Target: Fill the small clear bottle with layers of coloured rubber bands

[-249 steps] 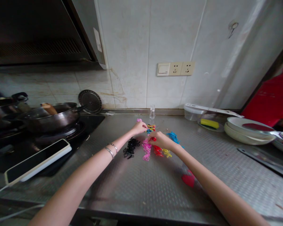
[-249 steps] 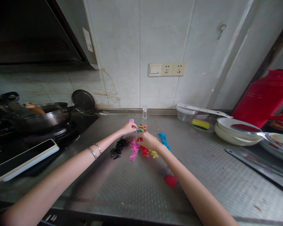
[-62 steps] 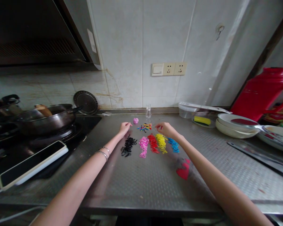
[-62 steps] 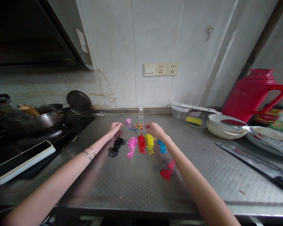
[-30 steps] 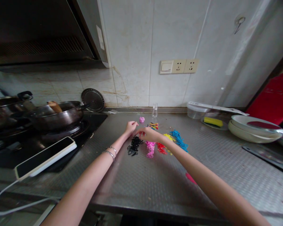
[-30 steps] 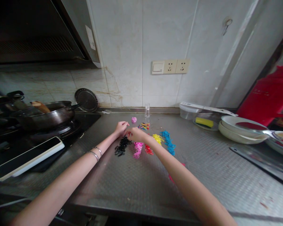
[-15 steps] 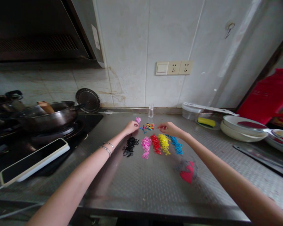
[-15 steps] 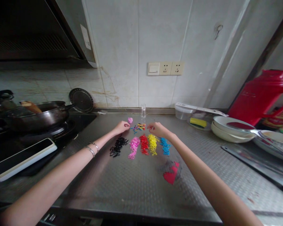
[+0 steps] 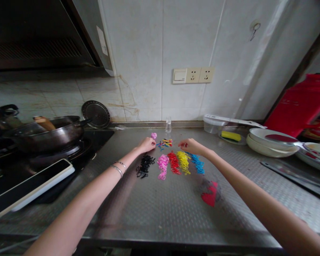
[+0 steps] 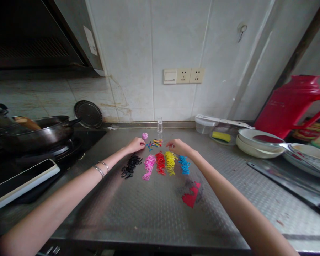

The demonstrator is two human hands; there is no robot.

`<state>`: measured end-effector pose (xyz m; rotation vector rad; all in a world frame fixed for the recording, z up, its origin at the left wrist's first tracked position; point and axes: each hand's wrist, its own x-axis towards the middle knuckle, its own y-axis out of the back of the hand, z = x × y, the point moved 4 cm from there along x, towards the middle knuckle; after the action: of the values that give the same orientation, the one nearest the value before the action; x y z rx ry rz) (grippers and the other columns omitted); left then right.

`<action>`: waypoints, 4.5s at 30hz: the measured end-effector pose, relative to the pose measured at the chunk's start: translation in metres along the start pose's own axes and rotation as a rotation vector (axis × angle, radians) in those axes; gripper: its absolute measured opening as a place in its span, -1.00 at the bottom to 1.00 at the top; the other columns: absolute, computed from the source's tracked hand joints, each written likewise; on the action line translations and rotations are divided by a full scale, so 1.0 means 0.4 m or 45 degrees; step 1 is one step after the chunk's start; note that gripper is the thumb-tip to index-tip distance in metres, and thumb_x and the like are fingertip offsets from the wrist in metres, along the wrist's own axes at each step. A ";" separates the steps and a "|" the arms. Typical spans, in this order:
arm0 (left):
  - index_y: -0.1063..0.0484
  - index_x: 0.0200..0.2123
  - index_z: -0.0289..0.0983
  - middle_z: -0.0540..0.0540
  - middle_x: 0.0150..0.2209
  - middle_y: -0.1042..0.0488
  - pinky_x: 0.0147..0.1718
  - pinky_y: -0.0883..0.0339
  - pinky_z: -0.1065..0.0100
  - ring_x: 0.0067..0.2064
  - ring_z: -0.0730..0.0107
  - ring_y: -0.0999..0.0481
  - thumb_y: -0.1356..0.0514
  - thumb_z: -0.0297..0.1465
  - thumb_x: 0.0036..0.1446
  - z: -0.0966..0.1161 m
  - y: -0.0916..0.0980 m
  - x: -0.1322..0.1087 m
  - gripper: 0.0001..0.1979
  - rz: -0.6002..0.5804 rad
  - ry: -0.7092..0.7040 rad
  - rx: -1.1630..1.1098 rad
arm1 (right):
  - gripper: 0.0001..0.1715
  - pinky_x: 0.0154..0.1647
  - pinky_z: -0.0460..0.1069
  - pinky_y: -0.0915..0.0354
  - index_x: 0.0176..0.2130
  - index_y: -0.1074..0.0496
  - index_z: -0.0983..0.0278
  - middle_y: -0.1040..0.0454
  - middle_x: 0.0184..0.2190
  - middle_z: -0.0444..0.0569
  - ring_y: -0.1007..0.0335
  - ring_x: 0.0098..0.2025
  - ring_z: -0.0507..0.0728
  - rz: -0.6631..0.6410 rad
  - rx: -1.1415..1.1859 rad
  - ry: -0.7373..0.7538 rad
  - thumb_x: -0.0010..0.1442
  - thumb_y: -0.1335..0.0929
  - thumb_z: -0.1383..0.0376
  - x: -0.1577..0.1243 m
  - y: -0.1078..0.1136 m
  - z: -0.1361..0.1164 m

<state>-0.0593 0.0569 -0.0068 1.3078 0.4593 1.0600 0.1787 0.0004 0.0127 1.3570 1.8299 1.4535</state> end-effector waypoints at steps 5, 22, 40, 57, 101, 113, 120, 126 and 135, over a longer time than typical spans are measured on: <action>-0.53 -0.42 -0.27 -0.13 -0.36 -0.52 -0.41 -0.16 0.45 -0.36 0.35 -0.44 -0.10 -0.43 -0.04 0.009 0.006 -0.008 -0.80 0.041 -0.034 0.039 | -0.69 -0.41 -0.14 -0.22 -0.28 -0.49 0.28 -0.49 -0.45 -0.07 -0.36 -0.42 0.02 0.005 -0.005 0.029 -0.03 -0.25 0.39 0.006 0.008 0.002; -0.52 -0.30 -0.28 -0.11 -0.37 -0.53 -0.39 -0.22 0.44 -0.39 0.42 -0.43 -0.11 -0.36 -0.03 0.366 -0.098 0.114 -0.75 0.038 -0.280 -0.268 | -0.71 -0.32 -0.09 -0.24 -0.27 -0.48 0.25 -0.52 -0.35 -0.04 -0.38 -0.36 0.07 0.364 -0.188 -0.101 0.01 -0.24 0.33 -0.051 0.150 0.096; -0.50 -0.51 -0.39 -0.03 -0.62 -0.40 -0.55 -0.09 0.47 -0.54 0.51 -0.29 -0.17 -0.25 -0.10 -0.044 0.000 0.014 -0.72 0.441 0.337 -0.790 | -0.67 -0.39 -0.17 -0.18 -0.20 -0.45 0.22 -0.50 -0.33 -0.06 -0.38 -0.34 0.03 -0.010 -0.225 -0.080 0.01 -0.25 0.37 0.019 0.015 -0.048; -0.51 -0.42 -0.39 -0.09 -0.49 -0.48 -0.52 -0.14 0.46 -0.50 0.49 -0.33 -0.20 -0.30 -0.13 -0.072 -0.014 -0.028 -0.75 0.349 0.399 -0.914 | -0.70 -0.31 -0.10 -0.21 -0.20 -0.43 0.17 -0.41 -0.13 0.00 -0.37 -0.18 0.12 -0.111 -0.405 0.033 0.13 -0.20 0.31 0.103 -0.107 -0.182; -0.51 -0.37 -0.31 -0.10 -0.40 -0.51 -0.40 -0.20 0.46 -0.39 0.42 -0.42 -0.11 -0.41 -0.04 0.314 -0.026 0.066 -0.80 0.015 -0.291 -0.162 | -0.72 -0.32 -0.11 -0.23 -0.26 -0.46 0.24 -0.44 -0.28 -0.02 -0.33 -0.39 0.02 0.354 -0.254 -0.154 0.06 -0.23 0.28 -0.113 0.132 0.114; -0.50 -0.36 -0.33 -0.09 -0.45 -0.49 -0.43 -0.17 0.45 -0.44 0.45 -0.39 -0.06 -0.26 0.06 0.269 -0.032 0.072 -0.70 0.162 -0.150 -0.352 | -0.73 -0.36 -0.13 -0.20 -0.27 -0.45 0.21 -0.44 -0.27 -0.06 -0.33 -0.37 0.01 0.364 -0.270 -0.206 0.05 -0.23 0.29 -0.122 0.126 0.095; -0.45 -0.63 -0.39 -0.04 -0.65 -0.37 -0.51 -0.03 0.45 -0.55 0.49 -0.27 -0.08 -0.31 0.01 0.012 -0.003 0.036 -0.68 0.389 0.135 -0.337 | -0.71 -0.45 -0.16 -0.15 -0.24 -0.45 0.19 -0.45 -0.27 -0.05 -0.35 -0.33 0.03 0.193 -0.323 -0.186 0.07 -0.22 0.27 -0.083 0.059 0.033; -0.47 -0.55 -0.39 0.00 -0.66 -0.38 -0.56 0.01 0.46 -0.57 0.49 -0.26 -0.11 -0.20 -0.07 -0.076 -0.029 0.002 -0.66 0.407 0.322 -0.628 | -0.72 -0.37 -0.14 -0.18 -0.22 -0.45 0.16 -0.47 -0.24 -0.07 -0.37 -0.25 0.07 0.036 -0.336 -0.141 0.06 -0.24 0.27 -0.004 -0.004 -0.042; -0.43 -0.61 -0.38 0.03 -0.73 -0.27 -0.61 0.06 0.47 -0.63 0.54 -0.18 -0.10 -0.20 -0.06 -0.067 -0.038 -0.010 -0.65 0.380 0.324 -0.678 | -0.71 -0.30 -0.09 -0.21 -0.21 -0.45 0.14 -0.48 -0.23 -0.06 -0.37 -0.21 0.12 -0.076 -0.338 -0.213 0.07 -0.23 0.22 0.092 -0.085 -0.081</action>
<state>-0.0770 0.0699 -0.0291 0.7824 0.1472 1.4878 0.1227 0.0183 0.0017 1.2412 1.5009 1.4454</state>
